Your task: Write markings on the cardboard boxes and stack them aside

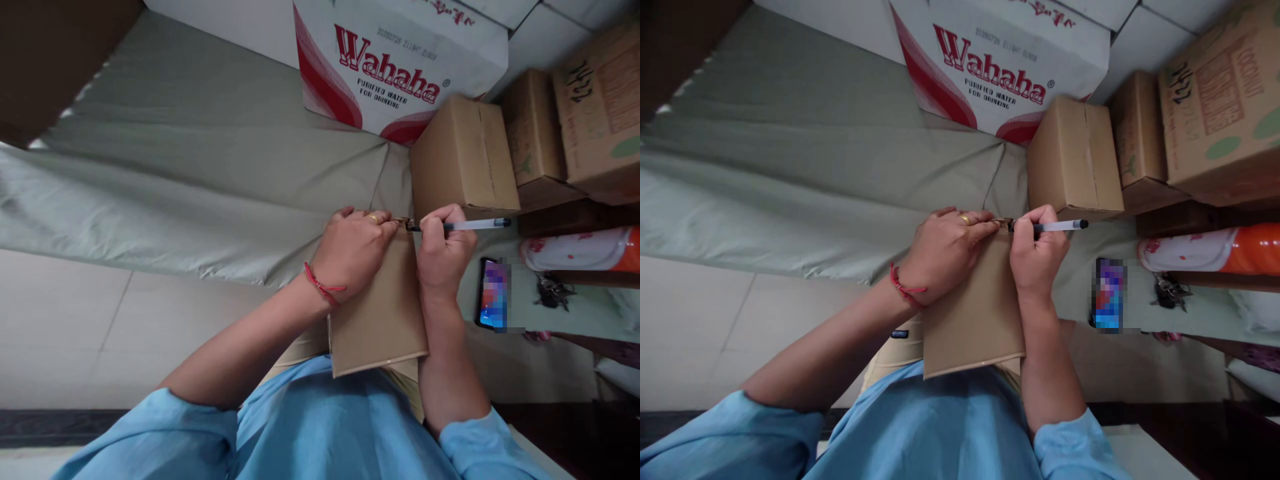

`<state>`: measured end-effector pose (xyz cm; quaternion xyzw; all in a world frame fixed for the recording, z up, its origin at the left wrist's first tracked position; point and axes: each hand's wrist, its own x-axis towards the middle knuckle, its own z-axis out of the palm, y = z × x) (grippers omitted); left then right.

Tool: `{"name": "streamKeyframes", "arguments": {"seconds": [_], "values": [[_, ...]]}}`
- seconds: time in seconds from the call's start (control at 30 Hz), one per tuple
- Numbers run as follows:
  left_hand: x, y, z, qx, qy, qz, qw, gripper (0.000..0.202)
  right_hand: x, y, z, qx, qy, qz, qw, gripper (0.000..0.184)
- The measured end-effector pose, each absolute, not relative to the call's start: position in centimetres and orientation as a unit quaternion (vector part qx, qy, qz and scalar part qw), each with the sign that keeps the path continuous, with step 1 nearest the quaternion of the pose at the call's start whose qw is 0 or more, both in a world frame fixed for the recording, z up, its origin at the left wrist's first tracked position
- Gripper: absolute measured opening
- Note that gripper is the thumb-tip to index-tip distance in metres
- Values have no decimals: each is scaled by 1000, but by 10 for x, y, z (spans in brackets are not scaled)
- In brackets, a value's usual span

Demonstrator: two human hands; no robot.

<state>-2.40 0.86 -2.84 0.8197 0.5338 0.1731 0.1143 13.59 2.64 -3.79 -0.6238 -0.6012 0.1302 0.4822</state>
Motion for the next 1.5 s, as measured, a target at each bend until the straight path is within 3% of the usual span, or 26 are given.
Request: {"name": "streamKeyframes", "arguments": {"seconds": [0.23, 0.37, 0.73, 0.97, 1.1, 1.27, 1.4, 1.5], "values": [[-24, 9, -25, 820, 534, 161, 126, 34, 135, 18, -36, -624, -583, 84, 513, 18], [-25, 9, -24, 823, 531, 157, 129, 34, 134, 20, -41, -600, -570, 148, 541, 13], [-26, 10, -28, 825, 523, 175, 122, 31, 137, 24, -42, -618, -598, 184, 477, 10], [-25, 9, -28, 821, 529, 176, 124, 32, 136, 25, -42, -623, -583, 167, 494, 9], [-24, 9, -29, 819, 529, 179, 131, 32, 135, 22, -41, -616, -559, 144, 535, 12], [-26, 9, -28, 819, 531, 178, 127, 32, 132, 23, -41, -607, -590, 158, 509, 14], [-27, 8, -28, 812, 534, 186, 141, 33, 132, 16, -33, -610, -550, 131, 555, 12], [-27, 9, -31, 799, 532, 223, 168, 34, 148, -6, -28, -628, -530, 154, 549, 25]]}}
